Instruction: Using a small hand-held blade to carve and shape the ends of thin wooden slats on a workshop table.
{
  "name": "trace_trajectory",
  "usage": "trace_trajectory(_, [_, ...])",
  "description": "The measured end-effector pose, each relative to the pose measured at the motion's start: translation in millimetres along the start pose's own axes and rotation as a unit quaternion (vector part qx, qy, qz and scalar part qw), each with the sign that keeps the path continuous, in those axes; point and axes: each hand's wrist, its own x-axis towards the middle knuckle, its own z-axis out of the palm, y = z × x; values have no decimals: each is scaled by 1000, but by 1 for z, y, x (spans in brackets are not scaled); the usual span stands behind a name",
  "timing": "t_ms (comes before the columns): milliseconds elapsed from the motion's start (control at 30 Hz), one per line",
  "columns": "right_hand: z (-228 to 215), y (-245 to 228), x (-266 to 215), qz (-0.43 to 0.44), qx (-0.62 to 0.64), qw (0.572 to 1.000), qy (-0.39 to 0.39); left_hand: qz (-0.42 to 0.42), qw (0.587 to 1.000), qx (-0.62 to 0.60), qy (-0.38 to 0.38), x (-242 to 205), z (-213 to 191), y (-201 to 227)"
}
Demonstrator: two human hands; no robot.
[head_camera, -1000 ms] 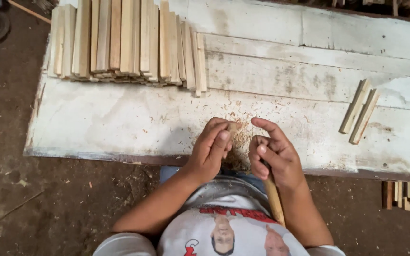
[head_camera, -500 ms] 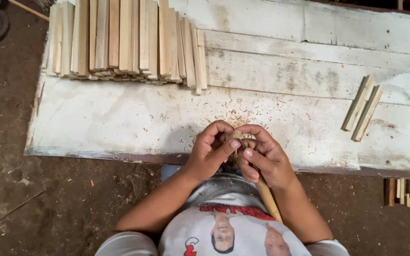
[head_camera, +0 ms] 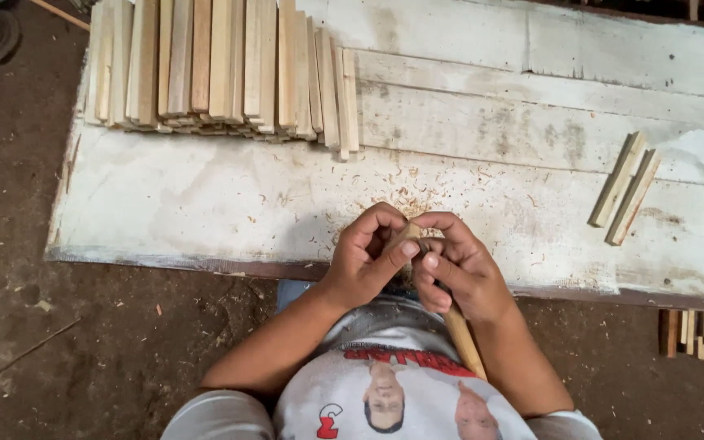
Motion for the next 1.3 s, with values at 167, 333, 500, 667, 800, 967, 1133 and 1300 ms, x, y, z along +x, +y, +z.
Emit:
trace_trajectory(167, [-46,19,10,-3,-27,997,72,62,998,-5,-29,-7,30,11])
trace_trajectory(333, [-24,-3,2,7,33,997,67,82,993,68,-55,12,5,39])
trace_trajectory(500, [5,-4,-2,5,70,997,20,95,982,158,-39,8,-3,24])
trace_trajectory(667, [4,3,-1,7,65,998,2,102,974,199,-44,7,-1,25])
trace_trajectory(800, [-5,6,0,4,53,999,8,110,974,193,-50,8,-1,26])
trace_trajectory(967, [-47,16,6,0,7,999,51,132,984,116,-39,1,2,23])
trace_trajectory(1133, [-50,10,3,2,-23,994,106,118,977,-174,33,2,-15,11])
trace_trajectory(1300, [-42,32,2,75,-43,992,93,111,922,-328,172,19,-22,10])
